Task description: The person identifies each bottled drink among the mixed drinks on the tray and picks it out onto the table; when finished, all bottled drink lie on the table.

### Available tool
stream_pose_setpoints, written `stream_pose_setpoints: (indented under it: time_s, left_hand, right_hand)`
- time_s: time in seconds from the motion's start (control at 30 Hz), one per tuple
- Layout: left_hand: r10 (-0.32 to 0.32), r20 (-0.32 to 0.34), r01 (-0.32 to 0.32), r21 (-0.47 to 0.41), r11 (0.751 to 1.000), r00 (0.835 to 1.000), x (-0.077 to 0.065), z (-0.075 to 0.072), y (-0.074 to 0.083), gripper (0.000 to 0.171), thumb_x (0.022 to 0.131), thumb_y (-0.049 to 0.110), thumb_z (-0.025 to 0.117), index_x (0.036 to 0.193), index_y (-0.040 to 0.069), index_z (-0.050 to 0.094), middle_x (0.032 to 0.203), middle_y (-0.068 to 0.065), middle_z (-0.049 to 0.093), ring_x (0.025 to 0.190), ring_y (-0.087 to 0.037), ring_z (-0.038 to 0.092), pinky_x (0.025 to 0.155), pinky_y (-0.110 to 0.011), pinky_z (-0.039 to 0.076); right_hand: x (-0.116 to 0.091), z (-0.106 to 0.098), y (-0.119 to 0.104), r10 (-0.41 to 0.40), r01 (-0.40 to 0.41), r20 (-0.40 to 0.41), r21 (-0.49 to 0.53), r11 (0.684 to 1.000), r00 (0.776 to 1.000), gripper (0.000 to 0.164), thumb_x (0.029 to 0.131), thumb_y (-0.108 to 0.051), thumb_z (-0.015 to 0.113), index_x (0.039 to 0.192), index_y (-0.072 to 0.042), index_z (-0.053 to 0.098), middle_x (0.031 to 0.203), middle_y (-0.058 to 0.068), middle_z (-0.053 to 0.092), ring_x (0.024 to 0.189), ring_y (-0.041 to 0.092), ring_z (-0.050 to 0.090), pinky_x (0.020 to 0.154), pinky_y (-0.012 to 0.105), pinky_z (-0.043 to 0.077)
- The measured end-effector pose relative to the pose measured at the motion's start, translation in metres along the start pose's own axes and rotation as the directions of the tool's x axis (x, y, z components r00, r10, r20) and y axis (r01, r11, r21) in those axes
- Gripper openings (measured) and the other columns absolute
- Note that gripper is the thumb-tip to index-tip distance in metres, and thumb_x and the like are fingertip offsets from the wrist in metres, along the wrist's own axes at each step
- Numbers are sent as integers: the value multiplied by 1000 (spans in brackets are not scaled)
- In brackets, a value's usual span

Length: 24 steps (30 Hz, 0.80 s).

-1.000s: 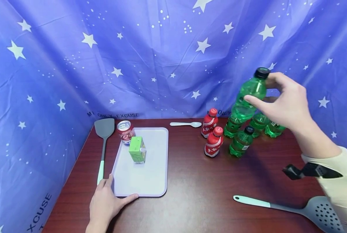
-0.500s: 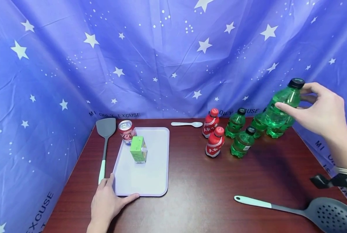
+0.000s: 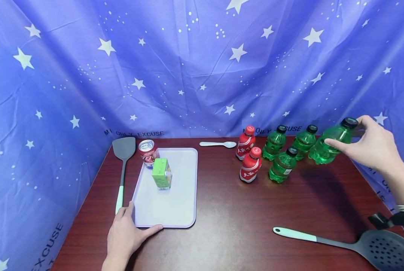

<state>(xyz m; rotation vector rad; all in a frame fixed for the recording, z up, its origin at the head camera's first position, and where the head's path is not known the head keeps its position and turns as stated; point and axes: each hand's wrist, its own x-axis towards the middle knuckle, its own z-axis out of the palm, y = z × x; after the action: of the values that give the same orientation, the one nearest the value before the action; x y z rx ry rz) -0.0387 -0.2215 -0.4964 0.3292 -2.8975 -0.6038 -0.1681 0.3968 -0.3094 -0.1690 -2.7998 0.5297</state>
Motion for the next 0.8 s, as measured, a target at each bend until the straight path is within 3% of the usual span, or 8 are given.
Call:
stream_pose_setpoints:
  time_s: [0.13,0.27,0.63,0.8]
  left_hand:
    - [5,-1,-5,-5,1000,1000,0,1,0,136,56,78,91,149,-13,51,131,-33,62,117,-50,67,91,-65,57]
    - [6,6,-6,-6,1000,1000,0,1,2,137,56,78,92,149,-13,50,131,-34,61,116,-50,67,91,-64,57]
    - [1,4,-1,5,1000,1000,0,-1,2,136,56,78,92,149,-13,51,132,-33,61,115,-50,68,90,-64,58]
    - [5,9,-5,7,1000,1000,0,-2,2,140,54,80,91,149,-14,50,133,-35,60,114,-51,68,89,-64,58]
  right_hand:
    - [3,9,9,-26,26,34,-10,1000,999,70,84,-45,88,110,6,48,95,28,61,81,43,58,60,36,37]
    - [4,19,17,-57,59,72,-18,998,996,66,80,-43,90,100,1,46,80,14,55,73,32,52,60,35,36]
    - [7,46,36,-115,111,113,38,993,987,64,73,-38,96,97,-1,49,89,24,66,82,43,62,62,34,41]
    - [5,57,40,-117,113,134,37,993,984,65,73,-40,97,94,-3,47,82,18,62,79,38,60,61,34,40]
